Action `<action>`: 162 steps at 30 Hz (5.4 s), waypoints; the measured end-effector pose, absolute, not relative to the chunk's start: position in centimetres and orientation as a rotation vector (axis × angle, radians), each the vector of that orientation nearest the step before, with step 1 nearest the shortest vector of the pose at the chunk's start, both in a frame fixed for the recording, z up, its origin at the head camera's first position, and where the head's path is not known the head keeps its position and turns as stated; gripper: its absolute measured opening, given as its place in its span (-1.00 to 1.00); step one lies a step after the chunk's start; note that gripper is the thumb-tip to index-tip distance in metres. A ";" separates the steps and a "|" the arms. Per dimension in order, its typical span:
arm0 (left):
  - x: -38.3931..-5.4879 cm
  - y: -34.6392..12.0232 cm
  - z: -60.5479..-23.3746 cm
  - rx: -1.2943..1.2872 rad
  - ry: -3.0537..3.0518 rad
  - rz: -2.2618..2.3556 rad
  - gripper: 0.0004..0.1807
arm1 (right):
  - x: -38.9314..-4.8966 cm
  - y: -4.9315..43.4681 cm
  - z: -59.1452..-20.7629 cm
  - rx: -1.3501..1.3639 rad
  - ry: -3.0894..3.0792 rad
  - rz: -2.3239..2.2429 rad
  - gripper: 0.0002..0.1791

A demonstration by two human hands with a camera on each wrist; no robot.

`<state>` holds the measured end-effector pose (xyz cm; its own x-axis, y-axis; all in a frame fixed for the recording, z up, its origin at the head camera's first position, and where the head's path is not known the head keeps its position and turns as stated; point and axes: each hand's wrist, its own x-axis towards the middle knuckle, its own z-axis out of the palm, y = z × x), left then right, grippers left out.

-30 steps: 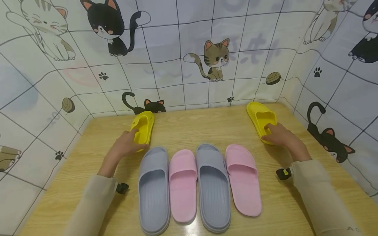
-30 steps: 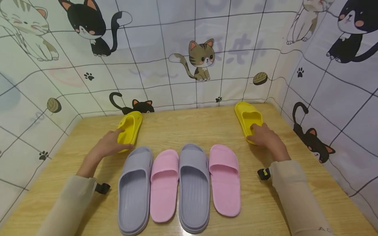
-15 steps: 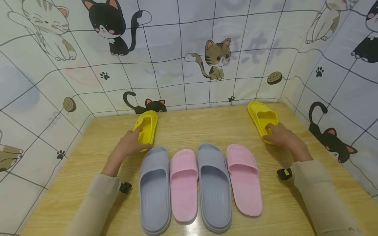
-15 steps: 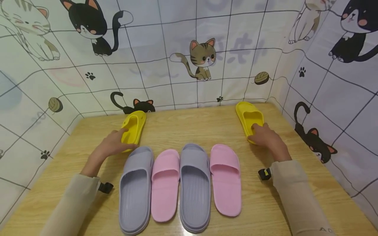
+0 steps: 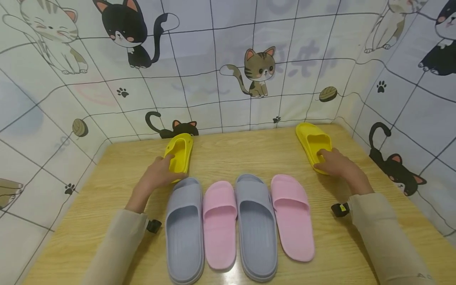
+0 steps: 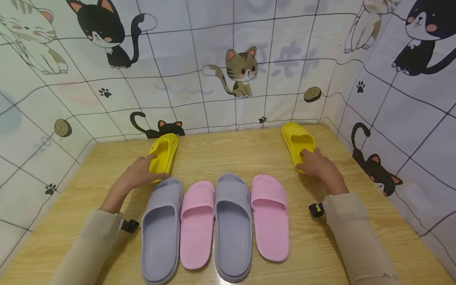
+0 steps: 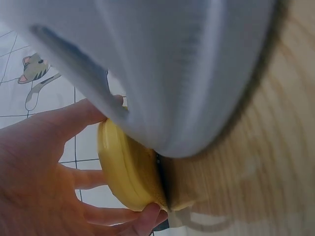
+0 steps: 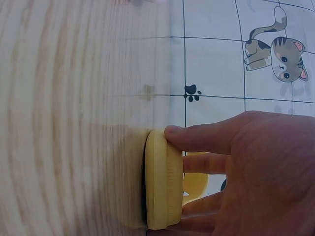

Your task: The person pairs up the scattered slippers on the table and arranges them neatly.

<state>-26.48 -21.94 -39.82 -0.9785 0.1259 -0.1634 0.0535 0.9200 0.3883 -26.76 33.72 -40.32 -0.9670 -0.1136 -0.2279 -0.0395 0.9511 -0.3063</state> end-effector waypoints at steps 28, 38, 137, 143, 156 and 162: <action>-27.3 -20.1 -39.3 0.260 2.881 0.514 0.07 | -26.8 32.2 -40.4 -0.125 2.855 -0.423 -0.26; -28.3 -18.2 -38.5 0.282 2.830 0.438 0.15 | -26.9 32.3 -40.5 -0.141 2.866 -0.420 -0.27; -29.1 1.9 -34.9 0.393 2.613 0.477 -0.12 | -26.7 33.8 -40.6 -0.144 2.826 -0.502 -0.25; -29.2 3.1 -35.4 0.405 2.644 0.460 -0.10 | -26.7 33.7 -40.5 -0.122 2.813 -0.513 -0.25; -29.6 6.1 -35.9 0.408 2.657 0.498 -0.02 | -26.7 33.8 -40.6 -0.119 2.814 -0.517 -0.25; -28.9 7.4 -35.6 0.394 2.678 0.443 0.02 | -26.7 33.9 -40.6 -0.127 2.811 -0.517 -0.25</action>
<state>-28.88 7.44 -35.58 -0.8820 0.3321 -0.3344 0.2066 0.9102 0.3590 -26.72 33.86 -40.59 -0.9570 -0.1357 -0.2563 -0.0357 0.9322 -0.3601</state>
